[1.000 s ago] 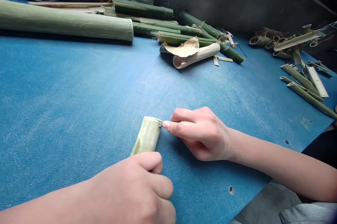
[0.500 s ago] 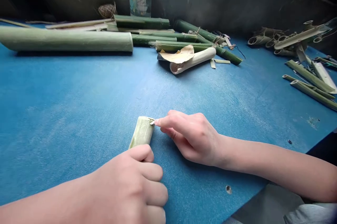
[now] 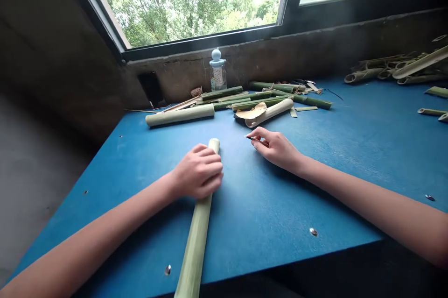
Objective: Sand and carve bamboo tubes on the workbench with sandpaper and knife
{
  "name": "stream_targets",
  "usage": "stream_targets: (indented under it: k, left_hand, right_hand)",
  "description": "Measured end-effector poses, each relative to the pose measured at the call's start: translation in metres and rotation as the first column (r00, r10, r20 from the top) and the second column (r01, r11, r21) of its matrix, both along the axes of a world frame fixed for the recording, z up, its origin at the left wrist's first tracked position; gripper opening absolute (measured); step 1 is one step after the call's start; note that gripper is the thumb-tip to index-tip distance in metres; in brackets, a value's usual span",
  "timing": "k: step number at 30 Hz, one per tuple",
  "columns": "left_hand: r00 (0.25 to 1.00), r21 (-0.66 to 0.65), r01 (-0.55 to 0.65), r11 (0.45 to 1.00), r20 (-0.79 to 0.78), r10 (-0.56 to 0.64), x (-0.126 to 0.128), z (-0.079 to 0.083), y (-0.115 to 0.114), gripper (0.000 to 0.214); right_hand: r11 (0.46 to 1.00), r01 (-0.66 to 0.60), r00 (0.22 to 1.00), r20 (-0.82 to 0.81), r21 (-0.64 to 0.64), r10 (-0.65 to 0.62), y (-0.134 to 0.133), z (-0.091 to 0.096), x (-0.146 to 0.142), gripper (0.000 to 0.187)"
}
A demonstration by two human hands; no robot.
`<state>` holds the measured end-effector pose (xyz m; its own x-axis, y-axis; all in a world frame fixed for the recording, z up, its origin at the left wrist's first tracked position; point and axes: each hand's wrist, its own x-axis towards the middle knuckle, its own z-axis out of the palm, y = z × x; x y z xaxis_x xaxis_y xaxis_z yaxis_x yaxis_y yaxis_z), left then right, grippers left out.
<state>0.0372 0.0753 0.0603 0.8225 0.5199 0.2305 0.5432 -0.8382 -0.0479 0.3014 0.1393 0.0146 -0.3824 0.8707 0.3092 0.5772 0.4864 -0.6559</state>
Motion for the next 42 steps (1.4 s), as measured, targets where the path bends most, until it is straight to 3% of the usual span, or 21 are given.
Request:
stream_targets:
  k: [3, 5, 8, 10, 13, 16, 20, 24, 28, 32, 34, 36, 39, 42]
  left_hand:
    - [0.981, 0.097, -0.177, 0.979, -0.064, 0.184, -0.015, 0.007, -0.012, 0.032]
    - [0.961, 0.120, -0.257, 0.959, -0.078, 0.267, -0.026, 0.012, -0.034, 0.032]
    - [0.923, 0.097, -0.362, 0.927, -0.102, 0.371, -0.040, 0.021, -0.085, 0.031]
    - [0.901, -0.045, -0.424, 0.905, -0.127, 0.416, -0.048, 0.027, -0.125, 0.041]
    - [0.910, -0.202, -0.407, 0.891, -0.171, 0.377, -0.054, 0.034, -0.177, 0.053]
    - [0.938, -0.209, -0.318, 0.925, -0.214, 0.274, -0.053, 0.031, -0.200, 0.056]
    - [0.972, -0.112, -0.191, 0.975, -0.163, 0.172, -0.047, 0.014, -0.181, 0.024]
    - [0.984, 0.024, -0.087, 0.996, -0.154, 0.090, -0.039, -0.001, -0.142, 0.020]
    - [0.991, 0.220, 0.043, 0.975, -0.134, -0.013, -0.030, -0.004, -0.114, 0.019]
    - [0.988, 0.325, 0.149, 0.934, -0.022, -0.150, -0.031, -0.007, -0.100, 0.020]
    - [0.982, 0.281, 0.163, 0.946, 0.051, -0.184, -0.036, -0.010, -0.098, 0.019]
    - [0.977, 0.154, 0.176, 0.972, 0.094, -0.192, -0.041, -0.013, -0.097, 0.011]
    - [0.975, -0.003, 0.207, 0.978, 0.087, -0.206, -0.047, -0.012, -0.095, 0.020]
    - [0.972, -0.046, 0.222, 0.974, 0.085, -0.218, -0.049, -0.010, -0.090, 0.026]
  right_hand:
    - [1.000, 0.005, 0.998, 0.060, 0.028, -0.006, -0.004, 0.001, 0.002, 0.024]
    - [0.999, 0.007, 0.996, 0.090, 0.043, -0.011, -0.005, 0.002, 0.004, 0.027]
    - [0.997, 0.024, 0.994, 0.107, 0.073, -0.032, -0.003, 0.002, 0.006, 0.031]
    - [0.995, 0.042, 0.992, 0.111, 0.088, -0.051, 0.000, 0.002, 0.007, 0.032]
    - [0.993, 0.065, 0.990, 0.122, 0.098, -0.077, 0.001, 0.003, 0.005, 0.031]
    - [0.991, 0.072, 0.988, 0.130, 0.109, -0.086, 0.002, 0.007, 0.000, 0.031]
    - [0.994, 0.057, 0.991, 0.116, 0.094, -0.068, 0.008, 0.019, -0.013, 0.036]
    - [0.997, -0.065, 0.992, 0.109, -0.039, 0.069, 0.023, 0.034, -0.028, 0.027]
    - [0.961, -0.250, 0.964, 0.059, -0.120, 0.258, 0.040, 0.037, -0.044, 0.030]
    - [0.948, -0.318, 0.948, 0.032, -0.004, 0.318, 0.047, 0.021, -0.063, 0.030]
    - [0.939, -0.332, 0.942, 0.067, 0.086, 0.327, 0.045, 0.010, -0.074, 0.029]
    - [0.914, -0.366, 0.927, 0.148, 0.175, 0.344, 0.040, 0.001, -0.085, 0.026]
    - [0.836, -0.480, 0.861, 0.324, 0.265, 0.392, 0.029, -0.004, -0.101, 0.020]
    - [0.752, -0.592, 0.776, 0.458, 0.290, 0.434, 0.020, 0.001, -0.110, 0.021]
